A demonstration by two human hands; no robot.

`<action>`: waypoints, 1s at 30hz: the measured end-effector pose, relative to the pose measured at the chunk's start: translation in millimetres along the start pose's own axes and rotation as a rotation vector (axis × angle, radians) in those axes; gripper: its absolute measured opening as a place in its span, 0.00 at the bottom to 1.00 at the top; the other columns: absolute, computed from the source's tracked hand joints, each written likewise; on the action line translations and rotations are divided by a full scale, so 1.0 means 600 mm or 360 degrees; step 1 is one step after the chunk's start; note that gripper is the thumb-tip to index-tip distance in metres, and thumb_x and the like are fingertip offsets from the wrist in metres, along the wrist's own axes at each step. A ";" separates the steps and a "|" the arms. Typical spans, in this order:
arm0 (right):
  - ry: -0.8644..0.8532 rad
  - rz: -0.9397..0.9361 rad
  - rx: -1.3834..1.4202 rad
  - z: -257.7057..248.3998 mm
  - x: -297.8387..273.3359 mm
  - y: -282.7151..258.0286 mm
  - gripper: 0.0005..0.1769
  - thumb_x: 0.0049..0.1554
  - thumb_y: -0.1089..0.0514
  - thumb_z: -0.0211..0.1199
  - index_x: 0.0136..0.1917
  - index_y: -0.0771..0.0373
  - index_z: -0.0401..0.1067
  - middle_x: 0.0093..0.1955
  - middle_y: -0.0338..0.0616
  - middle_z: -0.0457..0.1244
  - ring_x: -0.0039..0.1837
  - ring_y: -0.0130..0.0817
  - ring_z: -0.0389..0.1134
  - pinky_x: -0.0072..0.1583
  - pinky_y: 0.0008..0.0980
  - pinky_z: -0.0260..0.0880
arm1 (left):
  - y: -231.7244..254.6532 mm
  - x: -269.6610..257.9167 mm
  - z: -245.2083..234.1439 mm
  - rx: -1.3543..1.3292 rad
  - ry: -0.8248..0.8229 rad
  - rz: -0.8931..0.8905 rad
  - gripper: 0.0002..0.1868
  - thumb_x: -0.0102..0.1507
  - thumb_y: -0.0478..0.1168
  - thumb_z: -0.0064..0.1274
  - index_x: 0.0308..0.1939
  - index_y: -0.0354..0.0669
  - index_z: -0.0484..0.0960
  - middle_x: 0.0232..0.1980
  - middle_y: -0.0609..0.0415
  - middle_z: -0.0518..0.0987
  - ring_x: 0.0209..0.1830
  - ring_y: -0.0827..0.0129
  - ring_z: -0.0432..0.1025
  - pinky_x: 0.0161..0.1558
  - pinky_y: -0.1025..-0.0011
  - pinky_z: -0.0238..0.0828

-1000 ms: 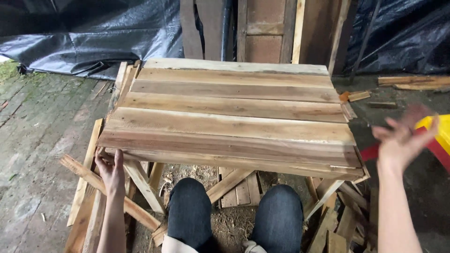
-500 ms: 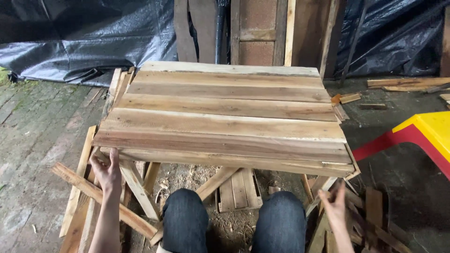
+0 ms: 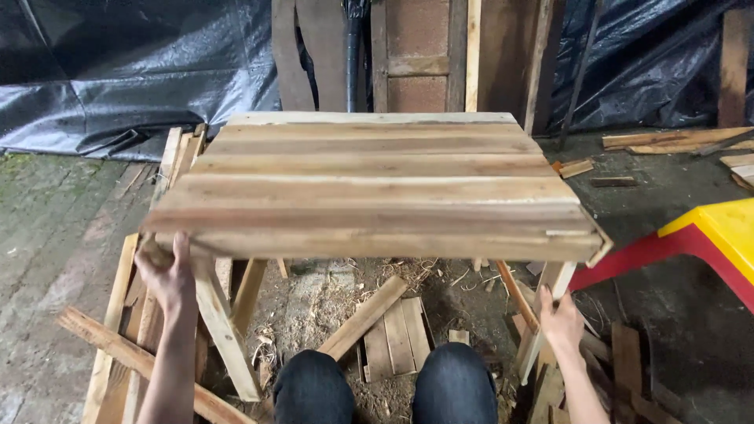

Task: Sanding the top and edges of a wooden table top by hand using sandpaper to smooth the surface.

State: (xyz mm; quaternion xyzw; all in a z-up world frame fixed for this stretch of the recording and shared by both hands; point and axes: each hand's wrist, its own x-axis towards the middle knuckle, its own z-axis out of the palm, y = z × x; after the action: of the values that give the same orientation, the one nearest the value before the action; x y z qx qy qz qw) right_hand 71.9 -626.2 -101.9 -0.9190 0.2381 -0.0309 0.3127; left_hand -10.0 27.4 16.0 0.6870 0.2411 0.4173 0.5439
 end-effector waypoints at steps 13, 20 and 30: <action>0.0078 -0.0116 -0.0120 0.013 0.129 -0.044 0.40 0.65 0.27 0.48 0.79 0.53 0.62 0.60 0.66 0.69 0.65 0.68 0.66 0.63 0.64 0.64 | -0.046 -0.007 0.059 -0.0068 -0.0110 -0.0053 0.39 0.75 0.52 0.61 0.75 0.30 0.56 0.59 0.26 0.69 0.54 0.51 0.70 0.47 0.59 0.72; 0.0081 -0.0135 -0.0108 -0.002 0.133 -0.058 0.40 0.67 0.31 0.48 0.79 0.60 0.61 0.61 0.68 0.68 0.66 0.69 0.65 0.64 0.64 0.63 | -0.269 0.078 0.051 0.0116 -0.0204 -0.0106 0.29 0.71 0.54 0.67 0.62 0.36 0.74 0.40 0.36 0.77 0.36 0.59 0.72 0.32 0.60 0.71; 0.0104 -0.0158 -0.0274 0.004 0.186 -0.088 0.37 0.66 0.27 0.47 0.72 0.56 0.70 0.59 0.64 0.71 0.64 0.68 0.68 0.64 0.62 0.66 | -0.306 0.142 0.094 0.0593 -0.0266 -0.0180 0.41 0.54 0.47 0.71 0.65 0.48 0.64 0.55 0.28 0.76 0.61 0.31 0.70 0.58 0.39 0.67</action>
State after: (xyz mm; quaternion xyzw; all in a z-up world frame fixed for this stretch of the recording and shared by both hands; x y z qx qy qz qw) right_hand 193.3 -639.3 -83.3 -0.9517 0.2039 -0.0557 0.2228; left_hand 105.3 117.1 -135.3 0.7932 0.3062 0.2759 0.4482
